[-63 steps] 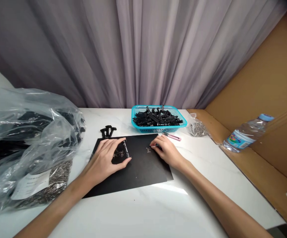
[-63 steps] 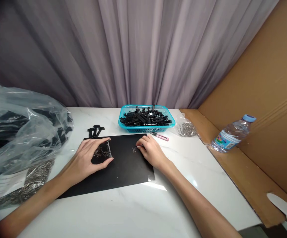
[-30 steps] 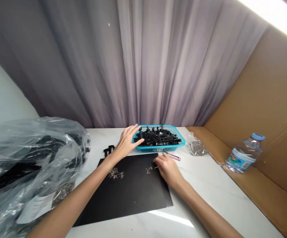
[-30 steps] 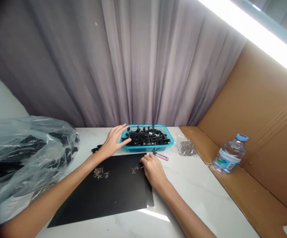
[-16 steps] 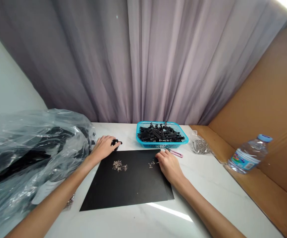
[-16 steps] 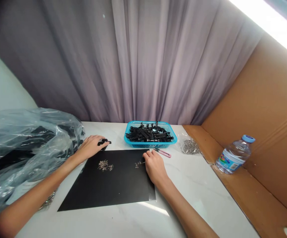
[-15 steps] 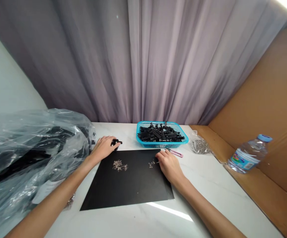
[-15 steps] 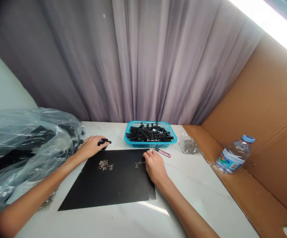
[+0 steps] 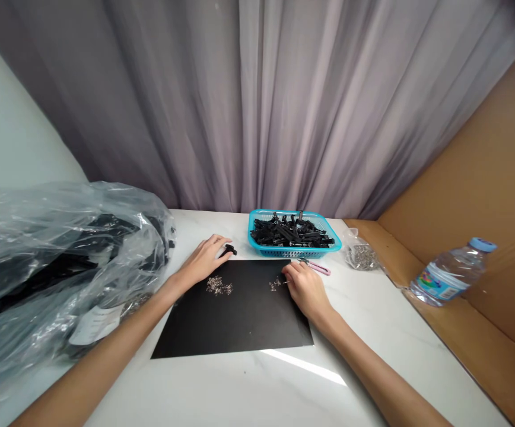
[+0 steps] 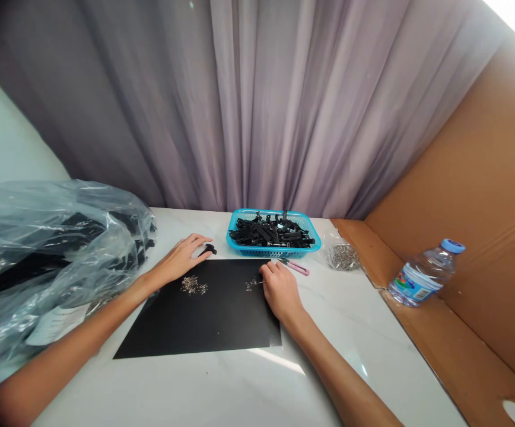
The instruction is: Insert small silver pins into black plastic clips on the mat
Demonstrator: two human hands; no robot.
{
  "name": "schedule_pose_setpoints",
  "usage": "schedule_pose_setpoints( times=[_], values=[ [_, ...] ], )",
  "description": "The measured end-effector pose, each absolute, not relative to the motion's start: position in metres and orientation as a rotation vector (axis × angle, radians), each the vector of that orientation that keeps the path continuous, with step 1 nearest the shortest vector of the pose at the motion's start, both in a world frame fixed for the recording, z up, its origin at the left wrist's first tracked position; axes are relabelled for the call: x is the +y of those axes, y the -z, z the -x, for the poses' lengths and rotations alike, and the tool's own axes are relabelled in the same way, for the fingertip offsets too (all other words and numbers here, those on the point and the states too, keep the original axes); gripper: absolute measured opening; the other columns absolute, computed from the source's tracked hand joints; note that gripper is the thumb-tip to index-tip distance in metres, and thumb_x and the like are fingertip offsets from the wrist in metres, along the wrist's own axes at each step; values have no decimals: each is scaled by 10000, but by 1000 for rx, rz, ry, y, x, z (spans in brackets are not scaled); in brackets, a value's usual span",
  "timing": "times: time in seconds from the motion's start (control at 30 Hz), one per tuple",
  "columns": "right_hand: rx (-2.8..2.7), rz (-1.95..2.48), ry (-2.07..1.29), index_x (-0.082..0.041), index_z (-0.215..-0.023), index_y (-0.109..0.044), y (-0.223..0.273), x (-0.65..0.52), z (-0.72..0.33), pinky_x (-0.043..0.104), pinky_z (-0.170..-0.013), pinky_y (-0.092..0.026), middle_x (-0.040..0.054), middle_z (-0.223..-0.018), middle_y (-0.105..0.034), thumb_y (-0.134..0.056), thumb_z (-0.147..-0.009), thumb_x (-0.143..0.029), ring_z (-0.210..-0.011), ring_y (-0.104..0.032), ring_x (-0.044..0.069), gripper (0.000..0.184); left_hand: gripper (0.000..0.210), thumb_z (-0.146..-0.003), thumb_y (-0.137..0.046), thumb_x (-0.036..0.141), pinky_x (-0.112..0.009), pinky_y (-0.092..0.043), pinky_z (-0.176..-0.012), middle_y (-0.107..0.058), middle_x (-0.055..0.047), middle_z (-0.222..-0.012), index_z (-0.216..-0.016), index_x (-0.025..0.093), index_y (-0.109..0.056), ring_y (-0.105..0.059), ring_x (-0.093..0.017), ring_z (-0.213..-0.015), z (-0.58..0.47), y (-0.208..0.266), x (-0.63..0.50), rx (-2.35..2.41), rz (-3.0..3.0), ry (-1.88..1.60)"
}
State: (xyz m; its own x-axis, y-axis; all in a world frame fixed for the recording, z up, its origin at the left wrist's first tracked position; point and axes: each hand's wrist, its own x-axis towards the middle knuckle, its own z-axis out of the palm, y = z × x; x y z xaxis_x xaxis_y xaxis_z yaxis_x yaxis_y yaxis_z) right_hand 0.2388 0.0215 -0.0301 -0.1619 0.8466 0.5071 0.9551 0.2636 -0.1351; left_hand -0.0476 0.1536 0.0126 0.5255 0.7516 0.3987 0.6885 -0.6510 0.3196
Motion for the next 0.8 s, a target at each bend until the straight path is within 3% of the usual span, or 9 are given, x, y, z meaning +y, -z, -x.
schedule_pose_setpoints(
  times=[0.07,0.23,0.3,0.43,0.6,0.7,0.8],
  values=[
    [-2027,1631,289,-220,-964,-643,31,20,-239,337,-714,-395,60,-933,-726,-525,-977,-83,-889,-620,254,181,379,-930,-587,447,-487,-435,-1063,-593,-107,-1259,-1232,225,-644,-599,-300,-1122,45,-15,145,1259,-2653,-796],
    [-1983,1630,262,-215,-962,-639,30,17,-238,339,-692,-373,69,-875,-730,-522,-989,-115,-855,-620,262,157,190,-892,-645,398,-508,-399,-1071,-624,-103,-1130,-868,211,-667,-535,-326,-1149,33,-20,126,1191,-2664,-803],
    [-1972,1619,249,-213,-960,-637,29,16,-238,337,-698,-376,74,-900,-735,-528,-983,-117,-869,-623,263,147,164,-892,-637,359,-514,-389,-1074,-648,-100,-1069,-824,212,-654,-541,-323,-1128,29,-22,121,1165,-2629,-823],
    [-1928,1597,223,-214,-960,-636,27,14,-238,337,-696,-391,77,-910,-731,-512,-986,-135,-859,-621,261,149,185,-940,-590,376,-497,-414,-1046,-696,-78,-1008,-881,214,-656,-590,-292,-1060,23,-31,105,1157,-2468,-912],
    [-1868,1500,125,-226,-995,-632,19,5,-232,345,-777,-451,76,-987,-712,-488,-1012,-185,-920,-626,251,151,277,-971,-563,479,-347,-550,-781,-741,-54,-936,-981,204,-590,-701,-206,-838,19,-34,69,1096,-2182,-955],
    [-1757,1361,-76,-228,-988,-650,10,-4,-223,337,-770,-464,63,-995,-686,-531,-1005,-220,-839,-604,215,120,383,-920,-659,465,-282,-553,-671,-740,-61,-980,-1176,211,-532,-732,-189,-808,16,-32,47,963,-1876,-947],
    [-1648,1248,-315,-229,-968,-674,-1,-14,-212,309,-659,-434,28,-868,-666,-588,-990,-278,-700,-536,177,102,538,-839,-777,407,-226,-520,-585,-680,-35,-978,-1301,244,-558,-704,-160,-776,14,-33,32,849,-1599,-937]
  ],
)
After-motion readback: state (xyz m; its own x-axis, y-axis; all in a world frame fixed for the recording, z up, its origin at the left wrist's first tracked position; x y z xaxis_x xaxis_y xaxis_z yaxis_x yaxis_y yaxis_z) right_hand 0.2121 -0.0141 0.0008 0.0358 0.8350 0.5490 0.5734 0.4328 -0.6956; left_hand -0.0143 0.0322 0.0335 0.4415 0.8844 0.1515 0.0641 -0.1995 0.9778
